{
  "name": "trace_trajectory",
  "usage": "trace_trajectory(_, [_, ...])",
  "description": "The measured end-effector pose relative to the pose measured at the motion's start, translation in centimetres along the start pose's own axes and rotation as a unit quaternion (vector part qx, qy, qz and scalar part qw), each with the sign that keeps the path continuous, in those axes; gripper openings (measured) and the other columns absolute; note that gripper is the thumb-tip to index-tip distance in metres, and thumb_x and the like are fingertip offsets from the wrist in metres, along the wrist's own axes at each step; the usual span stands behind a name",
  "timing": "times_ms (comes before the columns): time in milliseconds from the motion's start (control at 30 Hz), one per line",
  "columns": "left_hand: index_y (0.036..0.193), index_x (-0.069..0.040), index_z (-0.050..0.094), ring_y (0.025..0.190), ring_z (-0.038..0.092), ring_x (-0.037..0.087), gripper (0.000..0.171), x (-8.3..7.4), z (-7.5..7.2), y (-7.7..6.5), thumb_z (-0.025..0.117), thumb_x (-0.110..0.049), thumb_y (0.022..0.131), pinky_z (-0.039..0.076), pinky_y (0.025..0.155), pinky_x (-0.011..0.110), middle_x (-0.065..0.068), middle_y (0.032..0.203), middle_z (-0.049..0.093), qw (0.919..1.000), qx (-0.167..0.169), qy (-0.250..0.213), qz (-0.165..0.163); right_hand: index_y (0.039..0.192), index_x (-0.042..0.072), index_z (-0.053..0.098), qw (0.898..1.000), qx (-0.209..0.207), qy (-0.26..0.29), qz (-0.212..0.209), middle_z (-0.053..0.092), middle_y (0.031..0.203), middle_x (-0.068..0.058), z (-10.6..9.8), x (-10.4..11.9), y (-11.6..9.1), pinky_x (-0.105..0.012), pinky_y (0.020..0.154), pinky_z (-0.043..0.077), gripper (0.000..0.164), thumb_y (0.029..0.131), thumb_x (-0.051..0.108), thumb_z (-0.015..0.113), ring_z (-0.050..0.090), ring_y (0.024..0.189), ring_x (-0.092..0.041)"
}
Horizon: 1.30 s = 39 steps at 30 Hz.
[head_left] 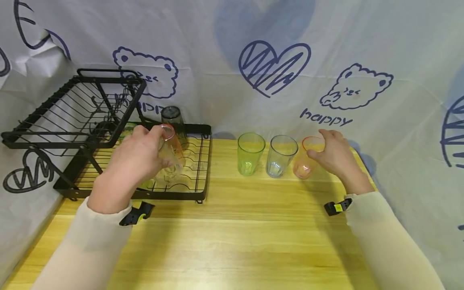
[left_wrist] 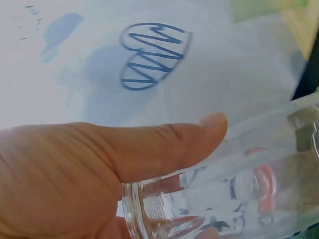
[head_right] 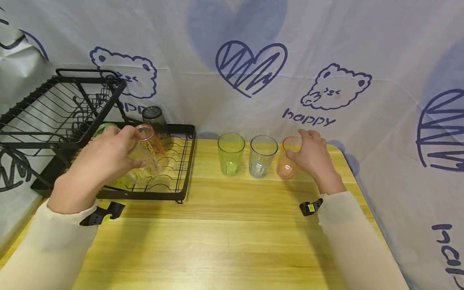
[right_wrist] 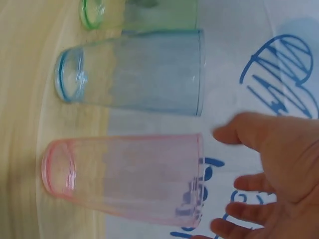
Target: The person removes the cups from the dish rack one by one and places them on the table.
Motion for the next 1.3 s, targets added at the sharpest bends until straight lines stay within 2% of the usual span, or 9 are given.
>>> trace_trajectory(167, [0.149, -0.009, 0.043, 0.118, 0.051, 0.049, 0.073, -0.5, -0.4, -0.9, 0.081, -0.038, 0.094, 0.048, 0.095, 0.068, 0.032, 0.14, 0.044, 0.9979, 0.0, -0.064, -0.012, 0.149, -0.008, 0.051, 0.993, -0.111, 0.046, -0.002, 0.045, 0.151, -0.036, -0.9, 1.0, -2.0, -0.07, 0.11, 0.039, 0.064, 0.102, 0.035, 0.061, 0.045, 0.135, -0.054])
trace_trajectory(400, [0.144, -0.014, 0.046, 0.125, 0.048, 0.042, 0.07, -0.5, 1.3, -1.1, 0.083, -0.041, 0.092, 0.044, 0.104, 0.067, 0.024, 0.147, 0.041, 0.9815, 0.006, -0.191, -0.002, 0.121, -0.003, 0.075, 0.959, -0.246, 0.121, -0.072, 0.069, 0.12, -0.024, -0.3, 4.0, -4.9, -0.05, 0.085, 0.052, 0.033, 0.101, 0.024, 0.07, 0.064, 0.103, -0.039])
trace_trajectory(533, [0.147, -0.016, 0.047, 0.126, 0.05, 0.043, 0.071, -0.9, 3.3, -1.0, 0.083, -0.042, 0.091, 0.047, 0.102, 0.066, 0.022, 0.146, 0.044, 0.9715, 0.016, -0.236, 0.003, 0.115, -0.002, 0.077, 0.946, -0.262, 0.155, -0.111, 0.072, 0.115, -0.019, 1.0, 5.7, -5.9, -0.034, 0.079, 0.053, 0.023, 0.099, 0.015, 0.074, 0.067, 0.099, -0.034])
trace_trajectory(700, [0.15, -0.016, 0.047, 0.117, 0.054, 0.037, 0.073, -1.5, 5.9, -0.7, 0.085, -0.038, 0.091, 0.051, 0.093, 0.053, 0.019, 0.137, 0.05, 0.9518, 0.014, -0.306, 0.016, 0.114, 0.0, 0.077, 0.946, -0.228, 0.185, -0.137, 0.072, 0.108, -0.017, 3.0, 7.6, -6.8, -0.026, 0.077, 0.052, 0.021, 0.1, 0.015, 0.073, 0.068, 0.091, -0.03])
trace_trajectory(833, [0.15, -0.018, 0.046, 0.115, 0.057, 0.032, 0.072, -2.0, 8.0, -0.5, 0.085, -0.033, 0.092, 0.052, 0.089, 0.043, 0.016, 0.134, 0.054, 0.9238, 0.023, -0.381, 0.023, 0.117, 0.002, 0.076, 0.946, -0.19, 0.209, -0.156, 0.072, 0.11, -0.016, 4.3, 8.8, -7.2, -0.036, 0.081, 0.059, 0.021, 0.1, 0.014, 0.074, 0.068, 0.096, -0.029])
trace_trajectory(933, [0.15, -0.017, 0.046, 0.115, 0.058, 0.031, 0.071, -2.5, 9.5, -0.1, 0.085, -0.026, 0.091, 0.054, 0.088, 0.038, 0.016, 0.135, 0.054, 0.8923, 0.033, -0.449, 0.029, 0.125, 0.003, 0.074, 0.946, -0.148, 0.242, -0.158, 0.071, 0.117, -0.015, 5.3, 9.3, -7.4, -0.045, 0.088, 0.06, 0.027, 0.1, 0.015, 0.074, 0.068, 0.106, -0.031])
trace_trajectory(1067, [0.15, -0.013, 0.044, 0.116, 0.062, 0.03, 0.069, -3.3, 11.6, 0.1, 0.082, -0.013, 0.092, 0.06, 0.088, 0.031, 0.02, 0.142, 0.05, 0.8423, 0.047, -0.536, 0.036, 0.146, 0.006, 0.06, 0.942, -0.059, 0.295, -0.15, 0.062, 0.142, -0.013, 6.4, 9.9, -7.7, -0.051, 0.102, 0.057, 0.049, 0.101, 0.021, 0.073, 0.061, 0.127, -0.035])
trace_trajectory(1200, [0.151, -0.01, 0.042, 0.117, 0.064, 0.024, 0.067, -4.2, 13.0, 0.0, 0.077, -0.002, 0.094, 0.059, 0.09, 0.025, 0.021, 0.146, 0.048, 0.7991, 0.055, -0.598, 0.033, 0.164, 0.013, 0.036, 0.923, 0.039, 0.348, -0.157, 0.039, 0.166, -0.01, 7.3, 10.6, -8.1, -0.054, 0.111, 0.052, 0.078, 0.099, 0.022, 0.077, 0.047, 0.146, -0.037])
trace_trajectory(1300, [0.151, -0.008, 0.042, 0.121, 0.063, 0.025, 0.067, -5.0, 13.7, -0.1, 0.075, 0.002, 0.094, 0.059, 0.092, 0.026, 0.019, 0.147, 0.047, 0.778, 0.066, -0.624, 0.039, 0.168, 0.021, 0.025, 0.906, 0.085, 0.384, -0.159, 0.028, 0.172, -0.009, 7.8, 10.8, -8.5, -0.059, 0.114, 0.048, 0.091, 0.096, 0.025, 0.081, 0.039, 0.152, -0.039])
Point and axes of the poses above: each hand's wrist, its own y-axis towards the middle knuckle, its own z-axis out of the palm, x = y × z, the point moved 6 cm from there along y, towards the middle knuckle
